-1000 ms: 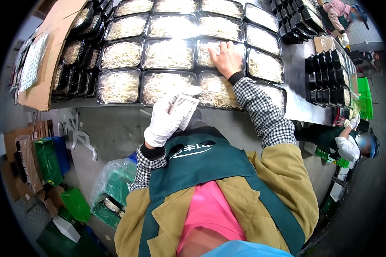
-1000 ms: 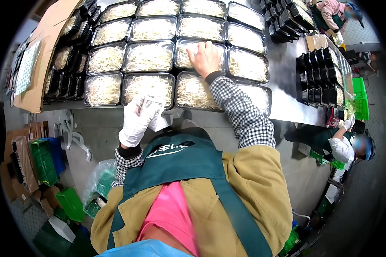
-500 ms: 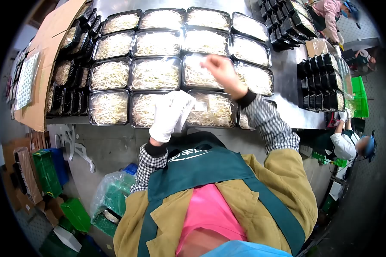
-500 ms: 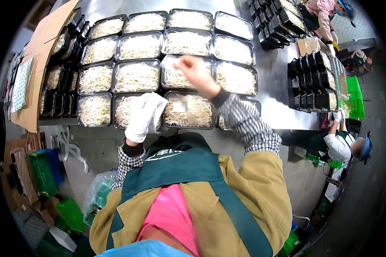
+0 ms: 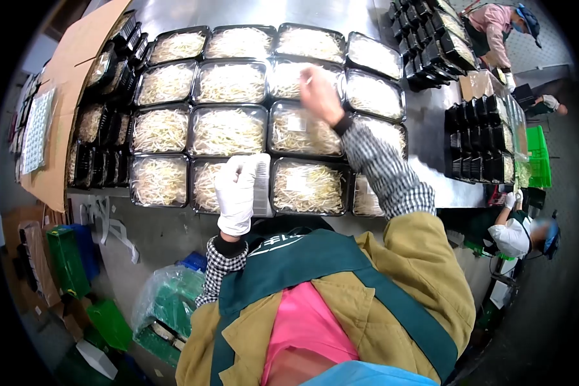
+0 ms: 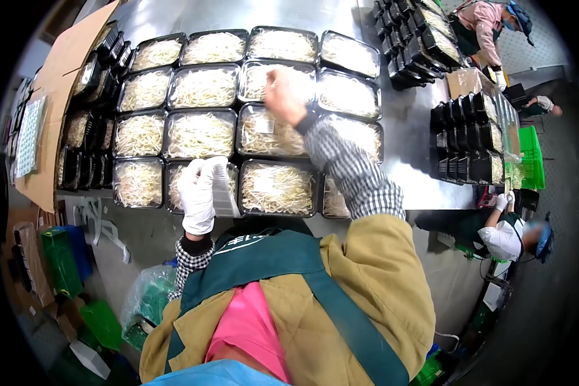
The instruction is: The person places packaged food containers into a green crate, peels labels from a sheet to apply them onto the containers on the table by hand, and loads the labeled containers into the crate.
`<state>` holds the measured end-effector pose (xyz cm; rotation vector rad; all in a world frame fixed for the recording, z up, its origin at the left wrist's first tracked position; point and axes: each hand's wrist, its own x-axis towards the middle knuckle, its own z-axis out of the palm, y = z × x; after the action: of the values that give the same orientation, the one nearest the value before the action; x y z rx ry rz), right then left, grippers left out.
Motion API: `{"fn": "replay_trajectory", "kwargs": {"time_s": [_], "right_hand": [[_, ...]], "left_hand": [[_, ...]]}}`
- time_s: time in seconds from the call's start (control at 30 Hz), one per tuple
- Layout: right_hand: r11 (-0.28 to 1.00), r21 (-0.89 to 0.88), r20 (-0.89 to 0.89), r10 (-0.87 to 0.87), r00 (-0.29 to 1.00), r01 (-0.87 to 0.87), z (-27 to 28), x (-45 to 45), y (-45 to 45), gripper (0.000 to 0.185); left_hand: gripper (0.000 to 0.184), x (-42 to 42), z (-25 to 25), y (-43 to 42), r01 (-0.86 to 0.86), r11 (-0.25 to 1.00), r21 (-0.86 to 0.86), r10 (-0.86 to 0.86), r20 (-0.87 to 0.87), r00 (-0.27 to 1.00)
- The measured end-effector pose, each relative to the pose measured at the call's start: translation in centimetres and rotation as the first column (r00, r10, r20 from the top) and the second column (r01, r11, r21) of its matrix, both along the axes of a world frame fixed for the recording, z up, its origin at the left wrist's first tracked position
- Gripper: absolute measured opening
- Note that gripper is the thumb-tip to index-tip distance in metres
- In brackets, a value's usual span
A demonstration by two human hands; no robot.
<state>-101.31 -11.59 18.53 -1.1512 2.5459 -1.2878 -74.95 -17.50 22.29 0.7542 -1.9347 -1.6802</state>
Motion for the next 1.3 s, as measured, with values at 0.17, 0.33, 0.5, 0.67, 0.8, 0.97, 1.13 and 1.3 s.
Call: {"fn": "replay_trajectory", "kwargs": {"time_s": [0.17,0.33,0.5,0.67,0.8,0.97,1.13,1.3], "right_hand": [[0.816,-0.182,0.783,0.458,0.421,-0.549,6.5,8.6,4.3,0.024],[0.975,-0.065,0.354,0.223,0.908,-0.214,2.2,-1.9,0.3,0.026],[0.933,0.314,-0.222,-0.107,0.969,0.175,-0.4,-14.6,-6.9,0.046],[0.886,0.331,-0.378,-0.190,0.906,0.324,-3.8,-14.7,-8.7,0.043],[0.959,0.053,-0.457,-0.224,0.861,0.277,-4.3,-15.0,-7.6,0.023],[0.664,0.050,0.648,0.546,0.530,-0.746,4.7,5.8,-2.7,0.035],[0.796,-0.116,0.838,0.399,0.372,-0.594,7.9,18.3,1.0,0.018],[0.951,0.074,0.098,0.292,0.951,-0.300,2.2,21.5,-2.9,0.020]], "left_hand": [[0.018,-1.9,-1.1,0.0,-0.037,0.999,0.008,0.037,-0.010,0.999],[0.014,-0.9,1.1,0.4,0.243,0.866,0.437,-0.232,-0.080,0.970],[0.024,4.2,5.4,0.0,0.292,0.743,0.602,-0.234,-0.174,0.956],[0.026,7.2,4.1,-0.3,0.069,0.888,0.455,-0.040,-0.072,0.997],[0.011,7.0,3.1,-0.4,0.072,0.953,0.296,-0.059,-0.053,0.997],[0.013,6.2,0.7,0.1,-0.225,0.970,0.096,0.233,-0.093,0.968],[0.017,10.4,0.7,-2.1,-0.008,0.995,0.097,0.010,-0.027,1.000],[0.017,17.7,2.5,-7.3,0.230,0.815,0.532,-0.237,-0.056,0.970]]}}
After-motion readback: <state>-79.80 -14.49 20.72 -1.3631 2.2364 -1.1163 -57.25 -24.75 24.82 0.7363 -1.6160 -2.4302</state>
